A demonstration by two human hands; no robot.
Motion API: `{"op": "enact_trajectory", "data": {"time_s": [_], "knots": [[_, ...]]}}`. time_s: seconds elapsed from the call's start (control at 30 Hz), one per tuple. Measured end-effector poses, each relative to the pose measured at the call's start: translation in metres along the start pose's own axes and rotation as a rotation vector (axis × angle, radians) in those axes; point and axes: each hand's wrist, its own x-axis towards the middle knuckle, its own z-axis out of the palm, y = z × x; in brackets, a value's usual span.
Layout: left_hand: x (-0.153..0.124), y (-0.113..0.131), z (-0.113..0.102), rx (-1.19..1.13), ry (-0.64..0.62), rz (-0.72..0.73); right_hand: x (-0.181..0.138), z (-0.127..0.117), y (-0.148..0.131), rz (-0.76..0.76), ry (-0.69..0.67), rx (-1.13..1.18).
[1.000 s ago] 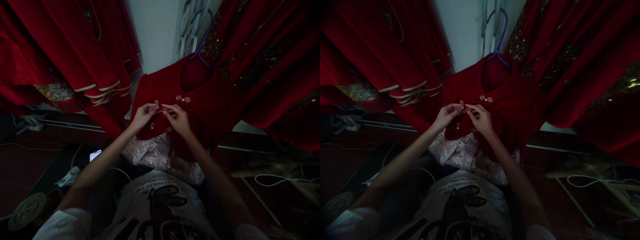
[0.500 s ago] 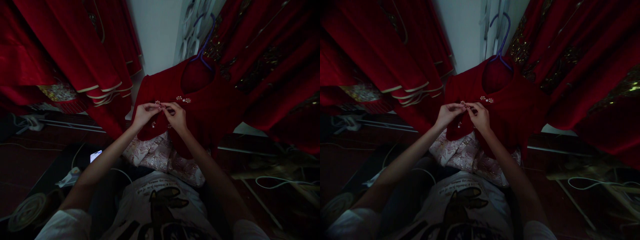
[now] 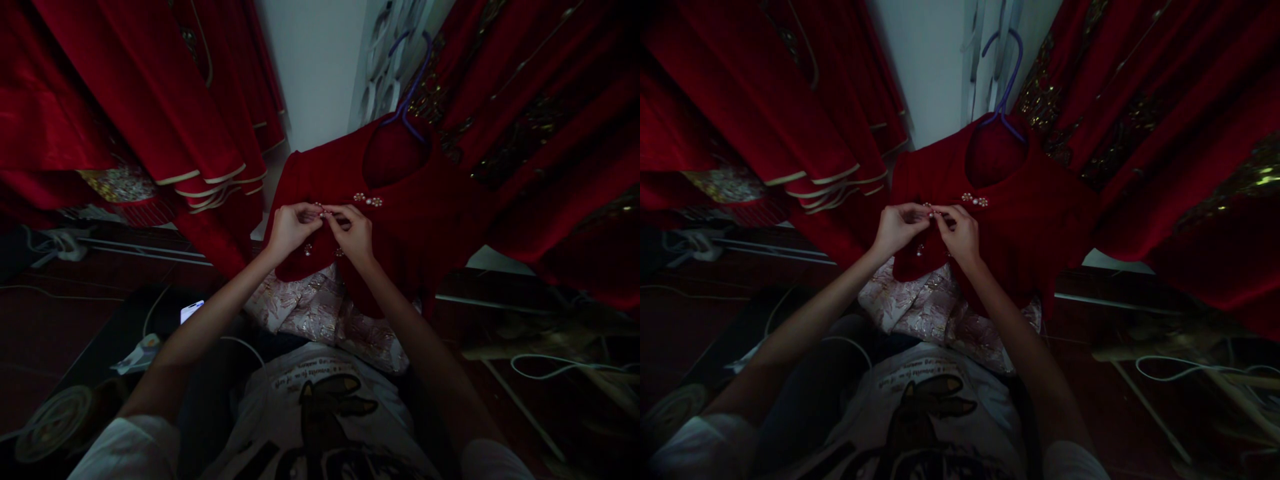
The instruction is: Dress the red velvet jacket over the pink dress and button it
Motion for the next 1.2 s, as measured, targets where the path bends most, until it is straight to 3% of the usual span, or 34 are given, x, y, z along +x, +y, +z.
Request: {"op": "enact_trajectory", "data": {"time_s": [0.2,0.3,0.47,0.63,0.73,0.97,1.2], "knots": [[0.0,0.012,-0.005,0.103,-0.098,0.095,0.006,-0.001,0.005,0.069,-0.009,0.015],[-0.009,0.013,-0.008,0.134,-0.111,0.105,0.003,-0.01,0.004,0.09,-0.075,0.068],[-0.036,0.01,-0.018,0.241,-0.123,0.032,-0.033,-0.039,0.002,0.141,-0.212,0.028],[-0.048,0.014,-0.024,0.444,-0.317,-0.023,-0.068,-0.058,0.015,0.233,-0.297,-0.1],[-0.053,0.015,-0.022,0.496,-0.341,-0.027,-0.071,-0.054,0.021,0.267,-0.332,-0.129],[-0.064,0.008,-0.019,0.551,-0.353,-0.071,-0.074,-0.032,0.023,0.27,-0.247,-0.11],[-0.06,0.006,-0.013,0.54,-0.363,-0.059,-0.078,-0.023,0.028,0.37,-0.212,0.069]]}}
